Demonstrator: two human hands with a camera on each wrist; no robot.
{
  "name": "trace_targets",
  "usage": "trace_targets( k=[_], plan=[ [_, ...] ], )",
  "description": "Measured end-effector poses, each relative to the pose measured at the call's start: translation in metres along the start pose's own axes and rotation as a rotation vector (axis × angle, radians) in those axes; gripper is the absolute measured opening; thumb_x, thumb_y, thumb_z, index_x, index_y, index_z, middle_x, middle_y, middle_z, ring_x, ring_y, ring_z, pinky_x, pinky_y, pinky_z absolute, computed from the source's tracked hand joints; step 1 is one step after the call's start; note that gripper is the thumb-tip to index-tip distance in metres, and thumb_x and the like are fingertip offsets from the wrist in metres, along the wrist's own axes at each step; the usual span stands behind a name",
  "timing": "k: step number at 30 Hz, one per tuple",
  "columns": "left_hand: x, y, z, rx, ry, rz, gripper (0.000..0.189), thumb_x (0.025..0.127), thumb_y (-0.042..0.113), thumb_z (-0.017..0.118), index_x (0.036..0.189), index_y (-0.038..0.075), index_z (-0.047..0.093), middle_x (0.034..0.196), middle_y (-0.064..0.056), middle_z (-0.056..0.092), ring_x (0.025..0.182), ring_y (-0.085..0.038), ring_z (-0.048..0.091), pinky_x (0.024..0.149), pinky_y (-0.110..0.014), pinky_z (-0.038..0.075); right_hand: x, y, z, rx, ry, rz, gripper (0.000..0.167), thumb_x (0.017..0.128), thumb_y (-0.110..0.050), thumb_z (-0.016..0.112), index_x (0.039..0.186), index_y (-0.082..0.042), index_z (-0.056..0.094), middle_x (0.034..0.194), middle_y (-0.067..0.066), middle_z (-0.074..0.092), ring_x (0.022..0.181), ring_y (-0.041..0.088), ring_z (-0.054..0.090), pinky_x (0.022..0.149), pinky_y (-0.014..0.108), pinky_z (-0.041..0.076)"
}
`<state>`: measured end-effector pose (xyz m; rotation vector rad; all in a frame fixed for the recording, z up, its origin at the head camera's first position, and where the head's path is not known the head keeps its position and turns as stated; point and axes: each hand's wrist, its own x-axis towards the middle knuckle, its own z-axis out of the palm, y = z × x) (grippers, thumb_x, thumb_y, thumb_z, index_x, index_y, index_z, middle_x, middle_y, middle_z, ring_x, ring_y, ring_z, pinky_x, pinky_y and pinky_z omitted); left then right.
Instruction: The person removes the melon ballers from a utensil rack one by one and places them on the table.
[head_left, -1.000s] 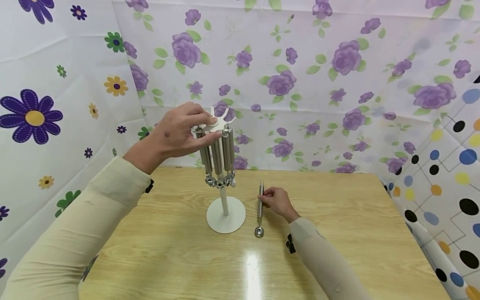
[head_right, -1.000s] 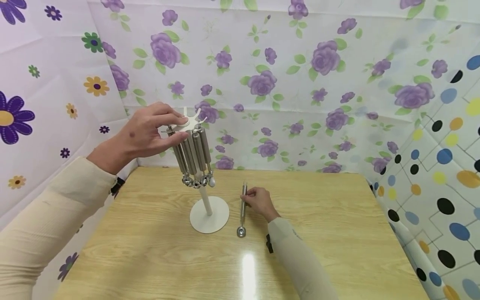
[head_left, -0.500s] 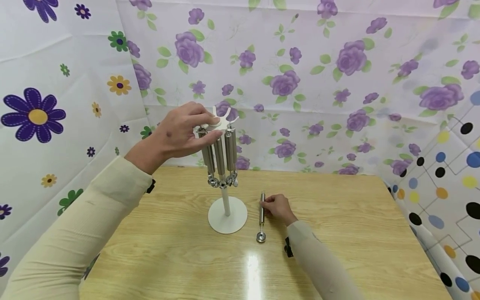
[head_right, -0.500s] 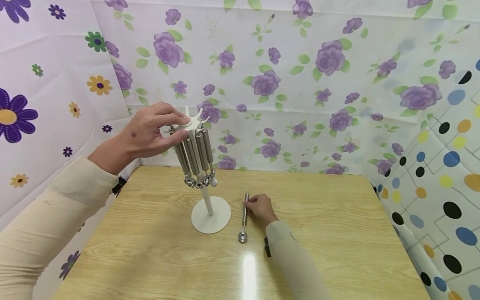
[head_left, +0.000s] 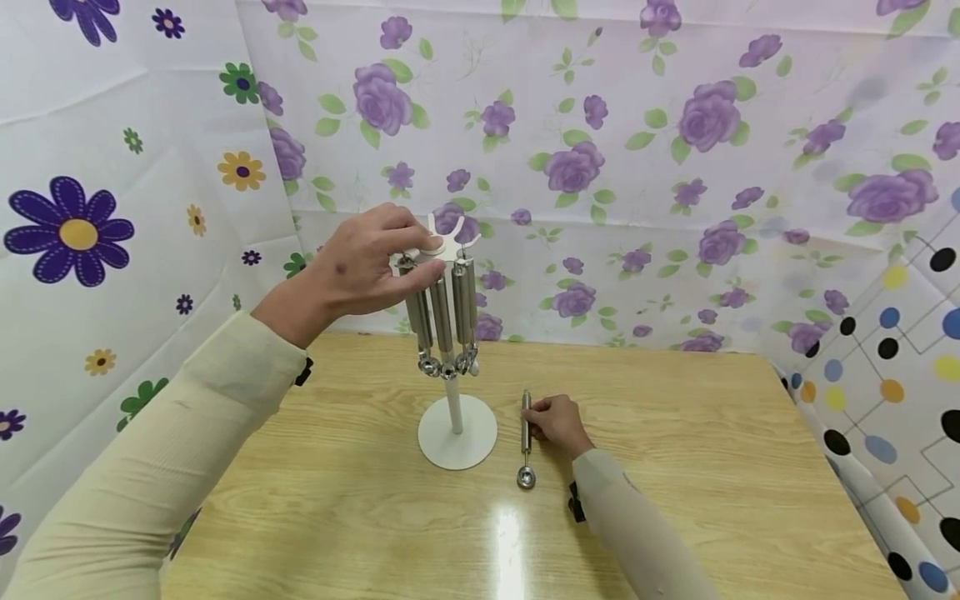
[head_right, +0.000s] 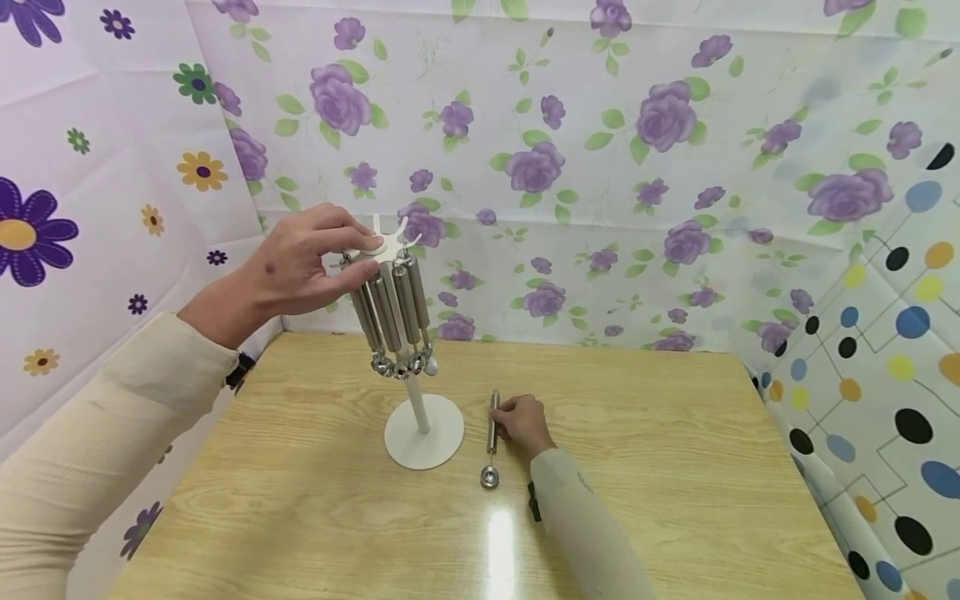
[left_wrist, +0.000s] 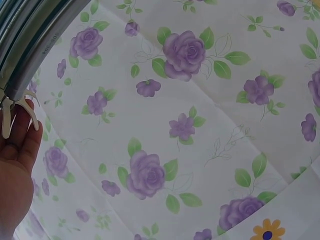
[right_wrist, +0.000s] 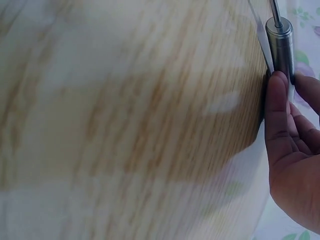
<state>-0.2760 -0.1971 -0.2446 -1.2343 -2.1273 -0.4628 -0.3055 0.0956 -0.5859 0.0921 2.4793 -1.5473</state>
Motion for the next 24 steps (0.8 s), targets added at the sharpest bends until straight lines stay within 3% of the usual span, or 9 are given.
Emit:
trace_targets(
  k=[7, 11, 18, 24],
  plan=[
    [0.002, 0.0, -0.002, -0.02, -0.018, -0.002, 0.045, 0.095, 0.042, 0.057, 0.098, 0.002, 0.077, 0.089, -0.012, 0.066, 0.08, -0.026, 0.058, 0.068, -0.041, 0.047, -0.005, -0.004, -0.003, -0.023, 0.017, -0.021, 0.02, 0.094, -0.018, 0.073, 0.093, 0.002, 0.076, 0.072, 0.009, 0.07, 0.063, 0.018, 0.067, 0.058, 0.03, 0.055],
    [0.004, -0.001, -0.004, -0.046, -0.044, -0.01, 0.03, 0.089, 0.03, 0.066, 0.097, 0.003, 0.076, 0.09, -0.011, 0.065, 0.081, -0.025, 0.058, 0.07, -0.041, 0.047, -0.007, -0.017, -0.014, -0.05, 0.032, -0.048, 0.023, 0.094, -0.02, 0.072, 0.096, 0.003, 0.075, 0.08, 0.013, 0.072, 0.068, 0.023, 0.069, 0.062, 0.034, 0.057],
    [0.005, 0.0, -0.006, -0.081, -0.082, -0.04, 0.022, 0.086, 0.023, 0.071, 0.096, 0.004, 0.076, 0.089, -0.008, 0.064, 0.078, -0.022, 0.056, 0.069, -0.039, 0.046, -0.016, -0.054, -0.045, -0.042, 0.012, -0.143, 0.032, 0.095, -0.024, 0.071, 0.109, 0.005, 0.073, 0.095, 0.02, 0.073, 0.077, 0.028, 0.072, 0.075, 0.043, 0.058],
    [0.007, 0.0, -0.006, -0.076, -0.086, -0.051, 0.021, 0.085, 0.024, 0.073, 0.094, 0.004, 0.076, 0.086, -0.007, 0.064, 0.077, -0.02, 0.057, 0.069, -0.038, 0.046, -0.028, -0.103, -0.071, -0.007, 0.018, -0.218, 0.034, 0.095, -0.028, 0.07, 0.112, 0.002, 0.072, 0.095, 0.013, 0.073, 0.077, 0.023, 0.072, 0.072, 0.035, 0.059]
  ],
)
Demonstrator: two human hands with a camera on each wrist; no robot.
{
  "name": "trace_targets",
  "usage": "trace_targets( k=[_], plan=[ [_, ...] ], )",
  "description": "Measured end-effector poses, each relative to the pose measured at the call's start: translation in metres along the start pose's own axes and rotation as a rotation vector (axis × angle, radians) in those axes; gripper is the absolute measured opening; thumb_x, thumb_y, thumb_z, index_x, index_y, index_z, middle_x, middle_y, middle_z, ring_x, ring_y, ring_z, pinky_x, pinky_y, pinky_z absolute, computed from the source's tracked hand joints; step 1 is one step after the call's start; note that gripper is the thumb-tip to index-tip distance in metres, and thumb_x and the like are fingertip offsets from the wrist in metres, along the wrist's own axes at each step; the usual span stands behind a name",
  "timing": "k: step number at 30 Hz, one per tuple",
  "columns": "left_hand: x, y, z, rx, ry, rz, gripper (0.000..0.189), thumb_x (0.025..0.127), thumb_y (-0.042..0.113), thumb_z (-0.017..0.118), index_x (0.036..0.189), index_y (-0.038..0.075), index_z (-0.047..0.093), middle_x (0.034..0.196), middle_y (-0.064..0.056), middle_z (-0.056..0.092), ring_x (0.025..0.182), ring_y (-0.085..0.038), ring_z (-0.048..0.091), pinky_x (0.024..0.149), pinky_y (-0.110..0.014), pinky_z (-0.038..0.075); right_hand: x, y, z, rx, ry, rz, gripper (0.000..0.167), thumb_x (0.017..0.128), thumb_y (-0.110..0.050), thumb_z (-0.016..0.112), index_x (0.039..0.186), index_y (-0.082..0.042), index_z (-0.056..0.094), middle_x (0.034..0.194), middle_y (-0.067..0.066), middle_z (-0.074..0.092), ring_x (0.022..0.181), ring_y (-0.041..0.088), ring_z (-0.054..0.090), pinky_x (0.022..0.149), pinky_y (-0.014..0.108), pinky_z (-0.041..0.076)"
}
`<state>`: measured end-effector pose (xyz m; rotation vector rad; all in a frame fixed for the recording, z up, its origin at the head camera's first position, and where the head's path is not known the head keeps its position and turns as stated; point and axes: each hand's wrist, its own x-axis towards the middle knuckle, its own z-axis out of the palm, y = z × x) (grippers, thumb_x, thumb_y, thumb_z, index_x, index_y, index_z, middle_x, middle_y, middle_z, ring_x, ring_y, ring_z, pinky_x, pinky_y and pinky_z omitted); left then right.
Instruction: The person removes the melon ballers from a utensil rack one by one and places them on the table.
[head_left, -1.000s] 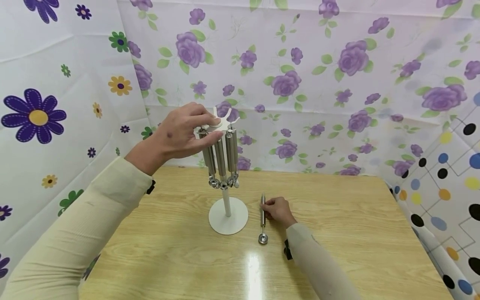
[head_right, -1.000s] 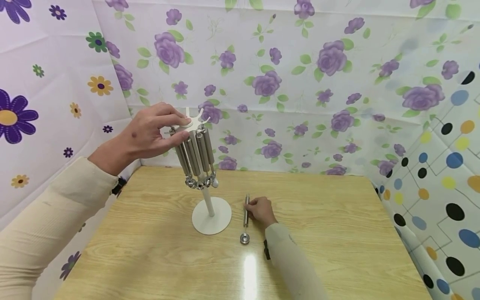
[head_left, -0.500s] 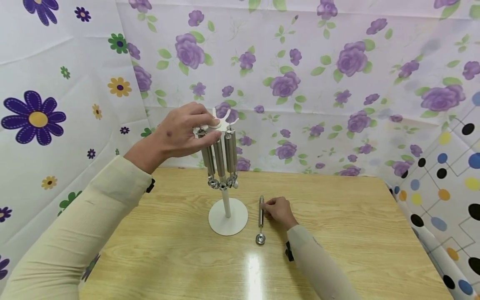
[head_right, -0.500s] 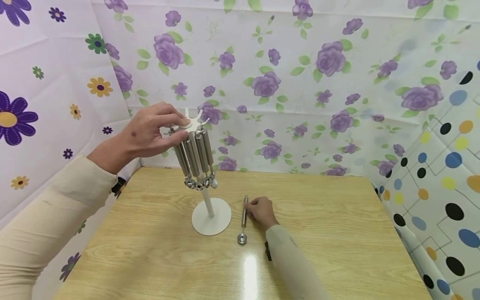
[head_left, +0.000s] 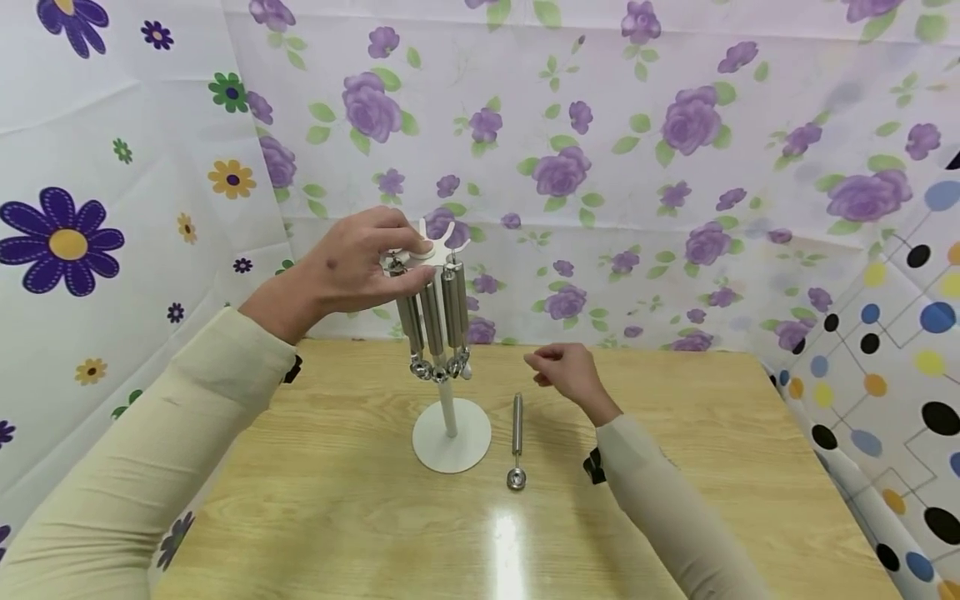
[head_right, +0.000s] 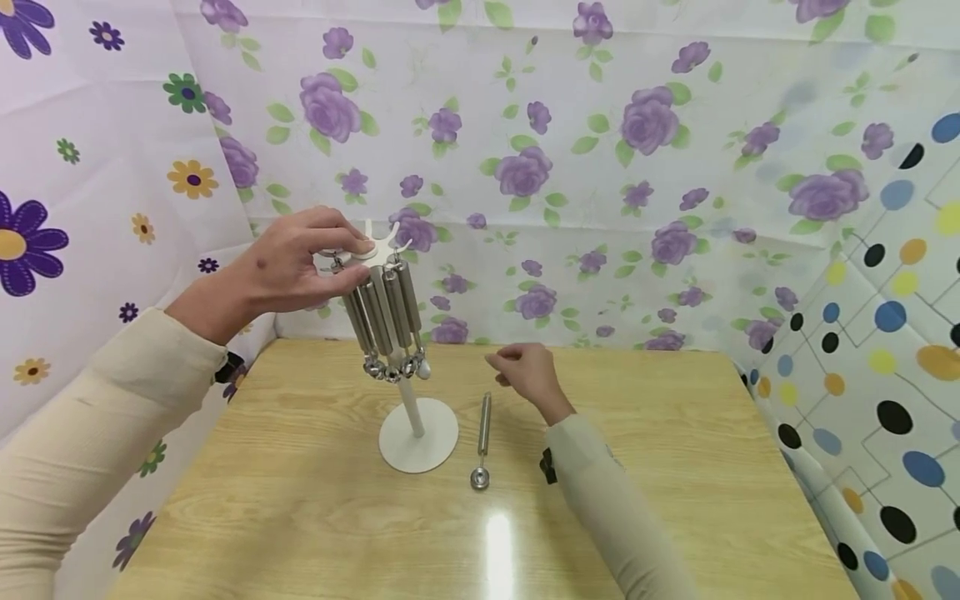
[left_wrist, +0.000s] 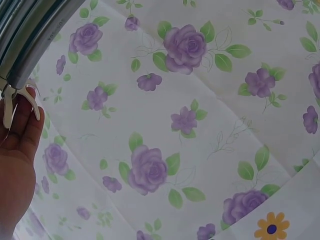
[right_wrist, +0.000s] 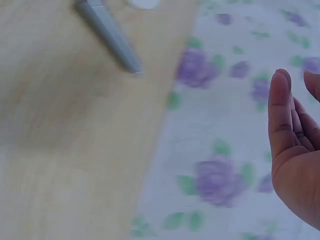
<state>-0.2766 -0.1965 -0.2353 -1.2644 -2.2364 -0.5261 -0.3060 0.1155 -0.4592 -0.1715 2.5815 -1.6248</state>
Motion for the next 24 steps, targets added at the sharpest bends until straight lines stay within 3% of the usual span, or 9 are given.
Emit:
trace_targets(
  k=[13, 24],
  plan=[
    [-0.003, 0.002, -0.003, -0.002, -0.033, -0.033, 0.023, 0.087, 0.022, 0.074, 0.103, 0.005, 0.077, 0.09, -0.007, 0.065, 0.075, -0.018, 0.054, 0.066, -0.037, 0.044, -0.009, -0.091, -0.019, -0.017, -0.123, -0.161, 0.043, 0.098, -0.029, 0.067, 0.128, 0.002, 0.065, 0.111, 0.017, 0.071, 0.09, 0.023, 0.072, 0.078, 0.032, 0.057],
    [-0.005, 0.004, -0.008, -0.006, -0.094, -0.088, 0.027, 0.092, 0.025, 0.072, 0.113, 0.008, 0.075, 0.099, -0.006, 0.066, 0.082, -0.02, 0.057, 0.071, -0.04, 0.047, -0.011, -0.132, -0.016, -0.08, -0.213, -0.333, 0.041, 0.098, -0.026, 0.067, 0.133, -0.006, 0.064, 0.123, 0.009, 0.068, 0.111, 0.023, 0.064, 0.093, 0.04, 0.052]
  ],
)
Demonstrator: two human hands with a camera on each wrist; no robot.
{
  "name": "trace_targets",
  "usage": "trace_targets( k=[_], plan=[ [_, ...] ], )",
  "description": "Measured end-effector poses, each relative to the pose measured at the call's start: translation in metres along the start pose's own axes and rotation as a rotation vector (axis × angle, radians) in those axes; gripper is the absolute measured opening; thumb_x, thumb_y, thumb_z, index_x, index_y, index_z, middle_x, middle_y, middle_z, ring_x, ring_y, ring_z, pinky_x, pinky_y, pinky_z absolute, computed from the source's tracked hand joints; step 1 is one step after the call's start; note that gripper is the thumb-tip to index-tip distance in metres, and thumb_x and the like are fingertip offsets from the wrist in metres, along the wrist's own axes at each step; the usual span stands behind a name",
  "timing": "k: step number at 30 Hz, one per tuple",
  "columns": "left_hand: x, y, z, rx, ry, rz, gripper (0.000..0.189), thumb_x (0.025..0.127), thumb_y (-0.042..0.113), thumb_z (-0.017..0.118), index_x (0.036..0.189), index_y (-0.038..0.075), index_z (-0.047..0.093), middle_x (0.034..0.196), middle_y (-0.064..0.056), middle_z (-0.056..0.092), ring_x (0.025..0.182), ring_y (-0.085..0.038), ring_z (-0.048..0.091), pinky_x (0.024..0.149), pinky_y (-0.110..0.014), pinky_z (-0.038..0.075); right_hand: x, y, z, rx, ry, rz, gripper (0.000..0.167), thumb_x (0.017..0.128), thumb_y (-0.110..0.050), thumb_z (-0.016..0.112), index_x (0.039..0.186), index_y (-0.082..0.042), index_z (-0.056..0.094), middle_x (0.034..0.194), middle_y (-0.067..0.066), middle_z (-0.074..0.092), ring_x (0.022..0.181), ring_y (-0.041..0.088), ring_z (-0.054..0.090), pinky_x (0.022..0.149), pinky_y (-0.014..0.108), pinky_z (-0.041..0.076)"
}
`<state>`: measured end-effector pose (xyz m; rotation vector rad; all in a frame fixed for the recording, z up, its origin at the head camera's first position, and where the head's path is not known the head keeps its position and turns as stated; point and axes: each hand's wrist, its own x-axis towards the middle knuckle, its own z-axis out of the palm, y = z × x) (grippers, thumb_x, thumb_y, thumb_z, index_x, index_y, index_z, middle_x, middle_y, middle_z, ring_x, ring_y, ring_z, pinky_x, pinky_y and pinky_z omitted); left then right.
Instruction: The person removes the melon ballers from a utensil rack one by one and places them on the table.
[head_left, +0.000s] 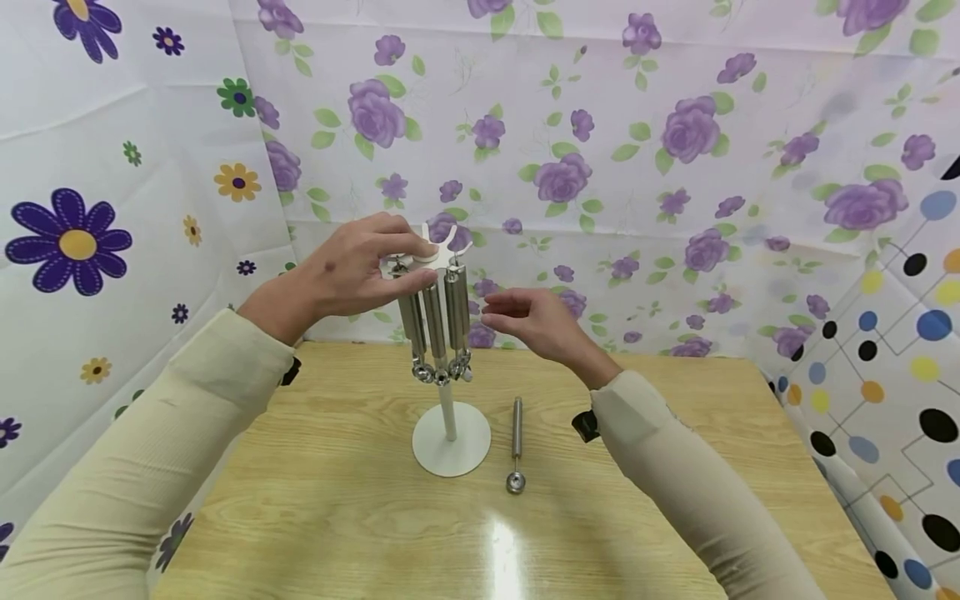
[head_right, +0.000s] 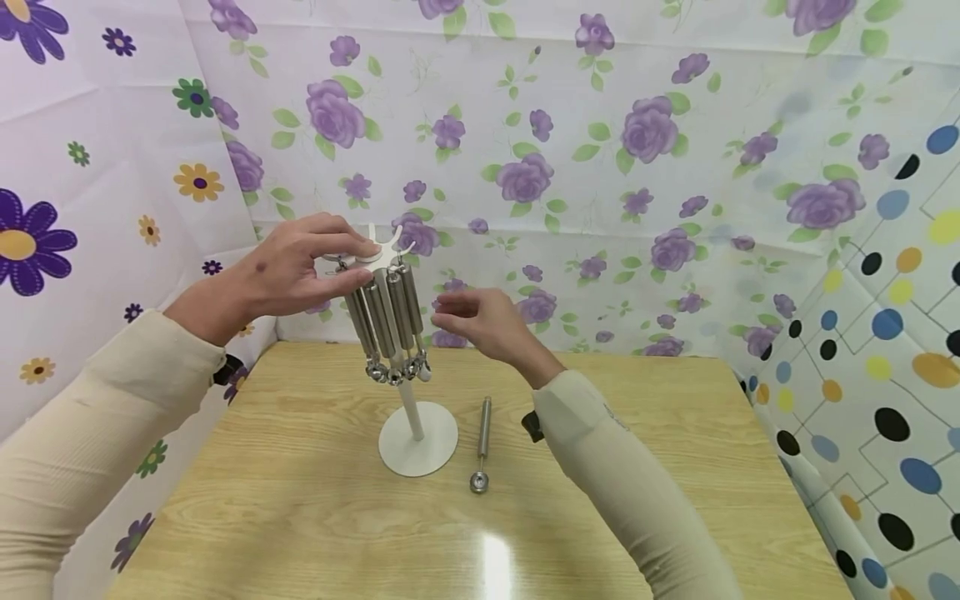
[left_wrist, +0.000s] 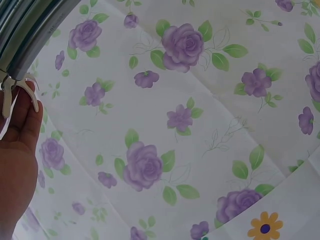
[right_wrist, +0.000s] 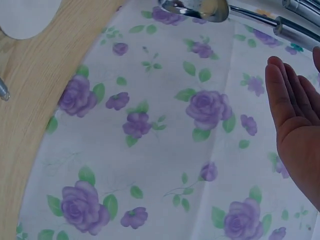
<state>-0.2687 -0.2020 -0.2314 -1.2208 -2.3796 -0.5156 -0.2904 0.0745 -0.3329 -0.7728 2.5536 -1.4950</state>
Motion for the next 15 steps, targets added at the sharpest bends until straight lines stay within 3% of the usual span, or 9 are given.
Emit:
trace_targets(
  k=[15],
  plan=[
    [0.002, 0.002, -0.001, -0.011, -0.027, -0.021, 0.027, 0.093, 0.026, 0.071, 0.113, 0.008, 0.075, 0.101, -0.006, 0.066, 0.088, -0.022, 0.057, 0.075, -0.042, 0.046, 0.018, -0.011, 0.014, 0.186, -0.091, -0.171, 0.033, 0.097, -0.008, 0.066, 0.13, -0.003, 0.066, 0.118, 0.011, 0.07, 0.103, 0.022, 0.068, 0.09, 0.036, 0.053]
  ],
)
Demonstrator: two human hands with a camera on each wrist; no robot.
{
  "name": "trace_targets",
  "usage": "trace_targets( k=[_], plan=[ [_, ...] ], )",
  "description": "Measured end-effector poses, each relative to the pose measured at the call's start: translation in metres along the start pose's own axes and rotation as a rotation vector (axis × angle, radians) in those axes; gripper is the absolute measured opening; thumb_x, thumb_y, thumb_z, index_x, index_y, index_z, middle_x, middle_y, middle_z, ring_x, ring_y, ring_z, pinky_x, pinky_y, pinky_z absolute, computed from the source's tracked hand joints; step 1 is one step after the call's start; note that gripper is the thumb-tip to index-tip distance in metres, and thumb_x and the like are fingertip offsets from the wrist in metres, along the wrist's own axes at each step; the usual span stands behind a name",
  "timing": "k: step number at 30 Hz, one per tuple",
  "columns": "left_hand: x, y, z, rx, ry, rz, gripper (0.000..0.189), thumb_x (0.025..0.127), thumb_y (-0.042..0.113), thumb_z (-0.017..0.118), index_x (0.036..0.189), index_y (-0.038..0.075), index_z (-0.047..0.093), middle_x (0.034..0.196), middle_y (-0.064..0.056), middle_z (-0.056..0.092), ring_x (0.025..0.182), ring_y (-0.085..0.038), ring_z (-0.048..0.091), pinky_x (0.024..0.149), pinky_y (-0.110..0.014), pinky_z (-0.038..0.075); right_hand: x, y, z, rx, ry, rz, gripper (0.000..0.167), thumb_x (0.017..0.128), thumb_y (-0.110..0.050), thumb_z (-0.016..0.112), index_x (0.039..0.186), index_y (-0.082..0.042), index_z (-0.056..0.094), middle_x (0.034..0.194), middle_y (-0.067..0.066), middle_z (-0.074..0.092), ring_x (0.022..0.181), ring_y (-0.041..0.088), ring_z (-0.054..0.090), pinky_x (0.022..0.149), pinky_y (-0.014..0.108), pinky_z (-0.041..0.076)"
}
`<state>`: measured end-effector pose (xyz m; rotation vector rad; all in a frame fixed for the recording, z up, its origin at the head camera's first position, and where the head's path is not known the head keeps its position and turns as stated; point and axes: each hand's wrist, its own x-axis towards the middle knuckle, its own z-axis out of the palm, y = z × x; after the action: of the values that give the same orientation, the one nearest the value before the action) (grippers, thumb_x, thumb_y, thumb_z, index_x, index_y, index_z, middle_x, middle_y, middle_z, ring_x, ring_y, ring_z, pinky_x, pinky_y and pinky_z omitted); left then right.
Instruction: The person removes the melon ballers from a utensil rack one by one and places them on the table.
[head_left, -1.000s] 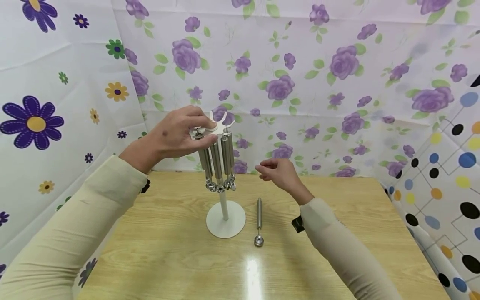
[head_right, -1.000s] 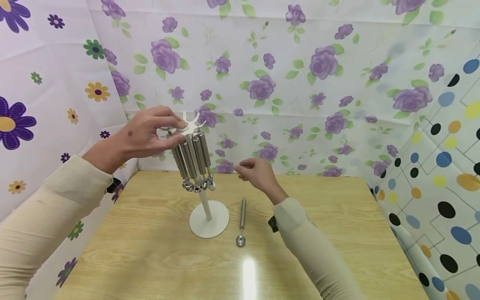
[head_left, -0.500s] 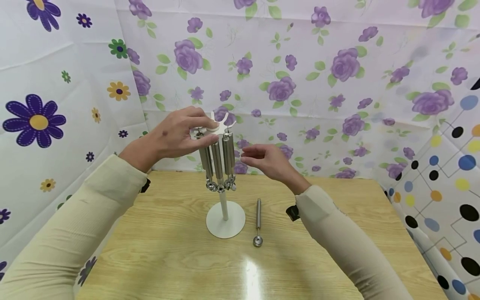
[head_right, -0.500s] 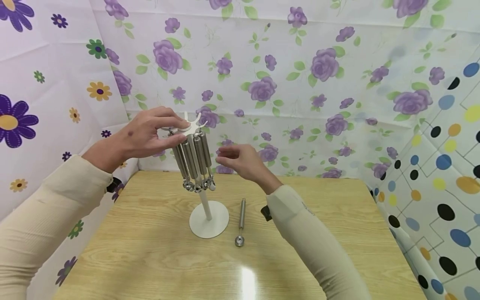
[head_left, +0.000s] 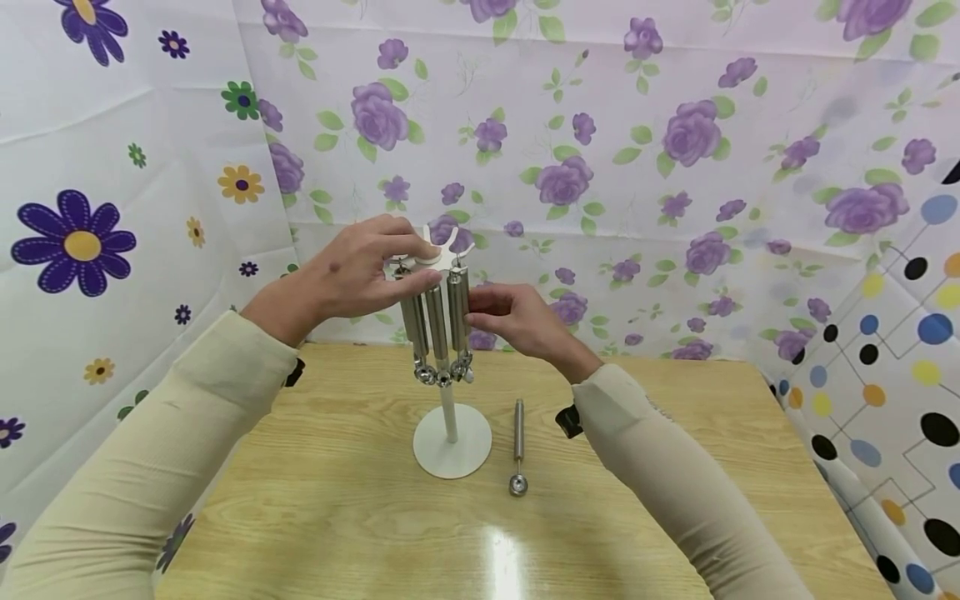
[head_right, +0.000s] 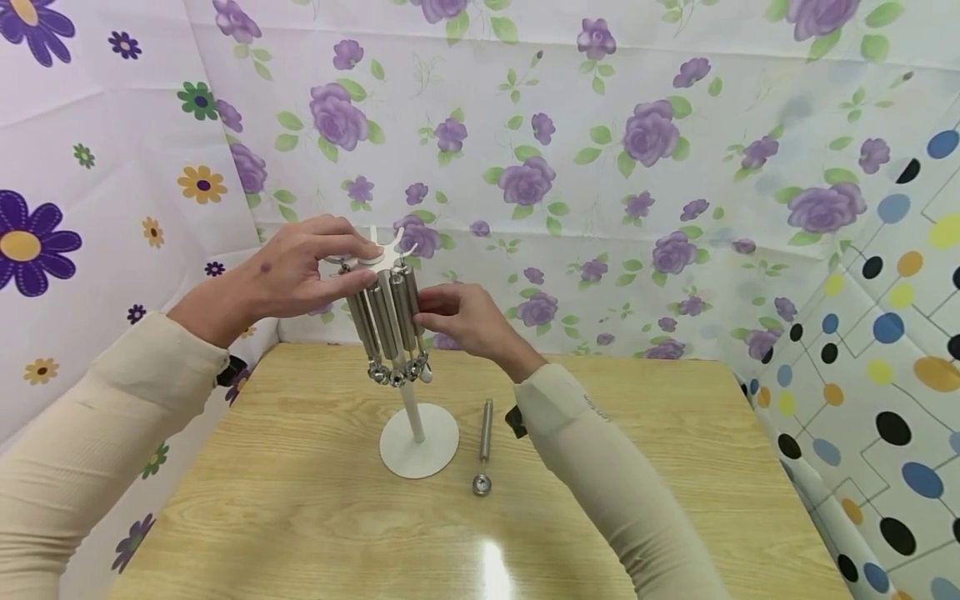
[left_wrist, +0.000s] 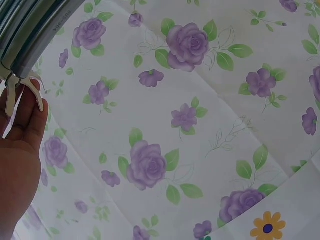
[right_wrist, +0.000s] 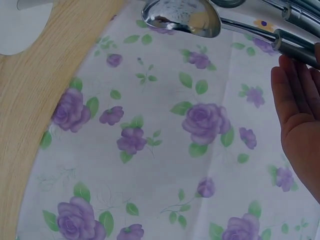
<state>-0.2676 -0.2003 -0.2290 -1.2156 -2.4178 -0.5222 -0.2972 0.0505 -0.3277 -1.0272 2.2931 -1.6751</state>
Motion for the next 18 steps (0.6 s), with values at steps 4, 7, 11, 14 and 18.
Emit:
trace_targets(
  k=[4, 7, 11, 14, 18],
  plan=[
    [0.0012, 0.0013, 0.0002, 0.001, -0.012, -0.018, 0.029, 0.093, 0.028, 0.07, 0.114, 0.008, 0.074, 0.101, -0.006, 0.066, 0.088, -0.021, 0.057, 0.075, -0.041, 0.046, -0.0007, -0.0004, 0.0013, -0.021, 0.009, 0.003, 0.031, 0.096, -0.008, 0.067, 0.127, -0.003, 0.067, 0.115, 0.009, 0.071, 0.101, 0.021, 0.068, 0.089, 0.035, 0.054],
    [0.0016, 0.0024, 0.0002, 0.001, -0.016, -0.029, 0.029, 0.093, 0.028, 0.07, 0.115, 0.008, 0.074, 0.101, -0.006, 0.066, 0.088, -0.021, 0.057, 0.075, -0.041, 0.046, -0.0018, -0.0008, 0.0012, -0.043, 0.013, 0.003, 0.03, 0.097, -0.008, 0.067, 0.127, -0.004, 0.068, 0.114, 0.008, 0.071, 0.101, 0.02, 0.068, 0.088, 0.035, 0.054],
    [0.0016, 0.0027, 0.0001, -0.003, -0.019, -0.033, 0.029, 0.093, 0.028, 0.07, 0.114, 0.008, 0.074, 0.101, -0.005, 0.065, 0.088, -0.021, 0.056, 0.076, -0.04, 0.046, -0.0024, 0.0001, 0.0001, -0.05, 0.031, -0.006, 0.028, 0.097, -0.006, 0.066, 0.124, -0.001, 0.068, 0.113, 0.01, 0.071, 0.1, 0.021, 0.069, 0.088, 0.035, 0.054],
    [0.0013, 0.0025, -0.0003, -0.006, -0.016, -0.03, 0.028, 0.093, 0.027, 0.071, 0.114, 0.007, 0.075, 0.099, -0.005, 0.065, 0.086, -0.021, 0.055, 0.075, -0.04, 0.045, -0.0027, -0.0005, -0.0018, -0.052, 0.057, -0.011, 0.026, 0.097, -0.005, 0.066, 0.122, 0.001, 0.067, 0.112, 0.013, 0.071, 0.1, 0.023, 0.069, 0.088, 0.036, 0.054],
    [0.0007, 0.0022, -0.0008, 0.003, -0.009, -0.024, 0.028, 0.093, 0.027, 0.072, 0.112, 0.007, 0.075, 0.098, -0.006, 0.065, 0.084, -0.02, 0.055, 0.074, -0.04, 0.045, -0.0028, -0.0035, -0.0051, -0.076, 0.084, 0.004, 0.025, 0.097, -0.007, 0.066, 0.121, 0.0, 0.068, 0.111, 0.012, 0.071, 0.099, 0.022, 0.069, 0.088, 0.035, 0.054]
  ],
)
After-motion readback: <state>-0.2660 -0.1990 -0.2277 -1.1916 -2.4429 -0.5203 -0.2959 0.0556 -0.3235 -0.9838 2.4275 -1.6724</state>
